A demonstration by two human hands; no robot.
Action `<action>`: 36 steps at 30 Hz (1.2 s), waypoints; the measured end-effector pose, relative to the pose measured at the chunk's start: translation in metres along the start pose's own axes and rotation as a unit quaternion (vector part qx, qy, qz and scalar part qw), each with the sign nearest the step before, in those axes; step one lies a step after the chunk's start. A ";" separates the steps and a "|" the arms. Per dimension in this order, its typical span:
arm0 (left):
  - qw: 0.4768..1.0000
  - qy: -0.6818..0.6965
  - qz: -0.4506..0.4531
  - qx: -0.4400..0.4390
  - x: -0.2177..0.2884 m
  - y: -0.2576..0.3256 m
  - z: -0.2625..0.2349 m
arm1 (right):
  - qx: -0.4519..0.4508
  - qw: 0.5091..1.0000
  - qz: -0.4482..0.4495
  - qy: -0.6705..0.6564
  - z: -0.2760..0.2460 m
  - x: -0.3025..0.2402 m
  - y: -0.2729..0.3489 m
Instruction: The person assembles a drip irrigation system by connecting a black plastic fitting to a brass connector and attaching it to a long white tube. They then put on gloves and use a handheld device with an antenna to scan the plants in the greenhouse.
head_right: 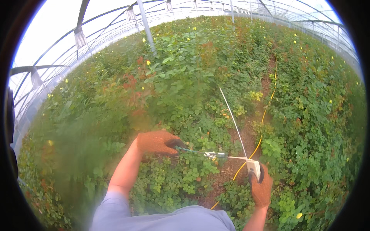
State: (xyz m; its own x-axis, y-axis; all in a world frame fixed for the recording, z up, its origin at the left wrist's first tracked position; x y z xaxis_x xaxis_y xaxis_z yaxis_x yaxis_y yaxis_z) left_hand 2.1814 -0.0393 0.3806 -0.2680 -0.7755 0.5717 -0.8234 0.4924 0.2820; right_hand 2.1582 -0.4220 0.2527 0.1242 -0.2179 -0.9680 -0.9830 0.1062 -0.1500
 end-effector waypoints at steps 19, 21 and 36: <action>0.995 0.075 0.040 0.053 -0.001 0.008 -0.026 | -0.088 0.992 0.065 -0.060 0.022 0.003 0.017; 0.987 0.080 0.085 0.106 0.019 0.021 -0.033 | -0.187 0.979 0.033 0.076 0.025 -0.014 0.025; 0.946 0.299 0.091 0.082 0.005 -0.042 0.060 | -0.204 0.925 0.135 -0.291 0.056 0.003 0.036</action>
State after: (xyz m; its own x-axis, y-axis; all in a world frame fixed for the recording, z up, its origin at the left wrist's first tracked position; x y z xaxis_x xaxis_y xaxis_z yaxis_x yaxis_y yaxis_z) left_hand 2.1844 -0.0876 0.3259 -0.1230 -0.2973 0.9468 -0.8705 0.4905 0.0409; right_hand 2.1310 -0.3645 0.2327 -0.1988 0.3338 -0.9214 -0.9430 -0.3211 0.0872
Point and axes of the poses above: each hand's wrist, its own y-axis away from the middle knuckle, its own z-axis out of the palm, x = y × z, the point moved 3 cm from there along -y, towards the middle knuckle, and after that the axes turned 6 degrees about -y, right-handed, at the moved point
